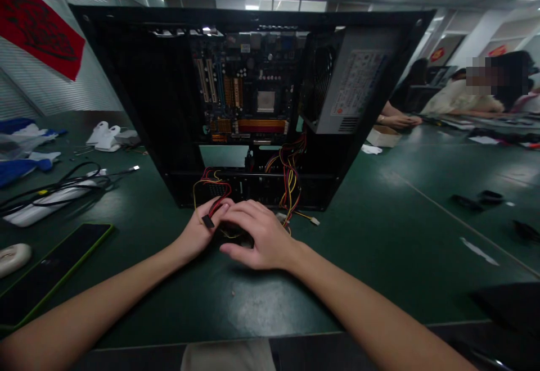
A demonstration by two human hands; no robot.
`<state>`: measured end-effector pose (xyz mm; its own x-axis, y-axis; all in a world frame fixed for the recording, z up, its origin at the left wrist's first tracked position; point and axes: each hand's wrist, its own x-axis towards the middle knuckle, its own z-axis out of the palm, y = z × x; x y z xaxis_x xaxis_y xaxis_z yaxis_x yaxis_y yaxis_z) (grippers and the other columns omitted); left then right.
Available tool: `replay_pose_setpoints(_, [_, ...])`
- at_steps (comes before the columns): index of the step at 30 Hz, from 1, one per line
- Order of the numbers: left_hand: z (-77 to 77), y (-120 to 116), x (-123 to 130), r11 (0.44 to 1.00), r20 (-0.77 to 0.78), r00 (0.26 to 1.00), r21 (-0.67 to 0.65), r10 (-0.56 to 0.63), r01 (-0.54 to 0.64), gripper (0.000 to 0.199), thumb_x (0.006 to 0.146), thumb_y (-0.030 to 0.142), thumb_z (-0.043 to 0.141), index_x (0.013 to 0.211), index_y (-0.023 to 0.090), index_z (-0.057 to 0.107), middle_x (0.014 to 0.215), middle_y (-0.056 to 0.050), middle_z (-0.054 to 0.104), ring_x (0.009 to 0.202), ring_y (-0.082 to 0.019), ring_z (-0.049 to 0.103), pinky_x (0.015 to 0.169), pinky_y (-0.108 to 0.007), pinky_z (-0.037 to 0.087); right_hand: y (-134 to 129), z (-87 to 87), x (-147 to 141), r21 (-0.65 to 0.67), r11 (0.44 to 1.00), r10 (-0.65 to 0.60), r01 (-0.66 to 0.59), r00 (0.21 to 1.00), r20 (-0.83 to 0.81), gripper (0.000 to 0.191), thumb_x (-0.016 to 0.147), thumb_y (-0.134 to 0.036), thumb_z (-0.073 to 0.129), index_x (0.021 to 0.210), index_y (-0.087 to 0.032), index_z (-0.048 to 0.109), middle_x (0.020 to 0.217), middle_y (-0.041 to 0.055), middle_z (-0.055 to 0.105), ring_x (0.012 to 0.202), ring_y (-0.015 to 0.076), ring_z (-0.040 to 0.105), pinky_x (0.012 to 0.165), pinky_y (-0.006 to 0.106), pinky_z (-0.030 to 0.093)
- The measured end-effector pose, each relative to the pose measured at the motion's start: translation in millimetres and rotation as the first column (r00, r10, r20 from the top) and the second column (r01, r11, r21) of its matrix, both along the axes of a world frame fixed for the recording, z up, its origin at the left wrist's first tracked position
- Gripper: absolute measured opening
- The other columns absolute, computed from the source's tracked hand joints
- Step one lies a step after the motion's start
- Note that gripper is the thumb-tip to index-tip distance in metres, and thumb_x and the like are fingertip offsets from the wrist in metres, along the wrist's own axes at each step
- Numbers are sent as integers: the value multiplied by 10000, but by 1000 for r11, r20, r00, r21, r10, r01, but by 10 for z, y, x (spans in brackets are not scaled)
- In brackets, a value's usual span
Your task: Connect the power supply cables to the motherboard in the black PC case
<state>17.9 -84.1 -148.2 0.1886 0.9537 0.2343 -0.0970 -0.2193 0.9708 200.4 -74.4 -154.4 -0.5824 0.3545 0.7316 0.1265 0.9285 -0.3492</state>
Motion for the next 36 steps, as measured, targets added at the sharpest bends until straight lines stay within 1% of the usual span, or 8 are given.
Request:
replay_pose_setpoints(3, [-80, 1, 23, 1000, 66, 997, 7, -31, 31, 211, 749, 310, 764, 857, 167, 651, 814, -14, 605, 760, -162, 546, 720, -259, 450, -39, -47, -116, 25, 994, -108, 108, 994, -24, 452, 862, -441, 732, 1221, -204, 592, 1066, 106, 705, 957, 263, 629, 854, 440, 481])
replay_pose_setpoints(8, [-152, 6, 16, 999, 23, 999, 46, -23, 22, 225, 671, 113, 705, 876, 174, 632, 853, -15, 605, 829, -173, 554, 799, -270, 453, -49, -81, -194, 11, 980, -199, 199, 979, -48, 145, 946, -261, 625, 1070, -206, 674, 948, 76, 708, 851, 216, 609, 766, 391, 451])
replay_pose_setpoints(16, [-178, -58, 6, 988, -185, 982, 141, -35, 62, 459, 678, 66, 707, 1110, 196, 623, 1005, -43, 665, 936, -213, 616, 901, -313, 469, -84, -38, -156, -30, 988, -154, 154, 988, -14, 252, 924, -310, 664, 1153, -205, 666, 997, 82, 725, 920, 228, 646, 822, 401, 477])
replay_pose_setpoints(20, [-157, -65, -7, 991, -14, 991, 40, -131, 131, 418, 695, 133, 777, 1083, 194, 634, 1043, -44, 646, 998, -210, 615, 929, -305, 470, -68, -6, -122, -137, 978, -170, 155, 980, -104, 157, 973, -226, 578, 1084, -210, 688, 951, 69, 732, 859, 199, 669, 788, 359, 505])
replay_pose_setpoints(24, [-145, -30, -30, 981, 207, 965, -80, -159, 178, 355, 766, 269, 801, 1090, 187, 680, 1060, -53, 669, 1018, -197, 617, 937, -284, 465, 6, -27, -68, -100, 984, -159, 146, 978, -133, 222, 966, -180, 581, 1162, -217, 680, 970, 67, 725, 833, 185, 660, 768, 336, 517])
replay_pose_setpoints(27, [-140, 14, -31, 976, 270, 955, -146, -119, 163, 256, 796, 313, 801, 996, 173, 726, 963, -40, 677, 922, -158, 619, 873, -246, 478, 28, -56, -53, -76, 986, -158, 150, 980, -119, 283, 960, -158, 573, 1218, -217, 673, 875, 52, 689, 770, 177, 631, 717, 319, 518])
replay_pose_setpoints(31, [-127, 48, -38, 934, 405, 900, -230, -162, 272, 277, 721, 302, 873, 937, 191, 741, 922, -18, 684, 885, -141, 638, 833, -239, 502, -4, -41, -55, -87, 983, -177, 165, 970, -168, 275, 935, -129, 601, 1188, -190, 690, 840, 44, 675, 733, 163, 615, 690, 297, 515])
replay_pose_setpoints(36, [-118, 43, -85, 901, 409, 877, -230, -253, 368, 209, 756, 287, 842, 891, 169, 735, 953, -40, 691, 916, -156, 640, 859, -264, 506, -17, -3, -53, 33, 994, -96, 103, 981, -168, 281, 937, -122, 597, 1183, -215, 696, 861, 46, 691, 743, 158, 628, 670, 283, 524])
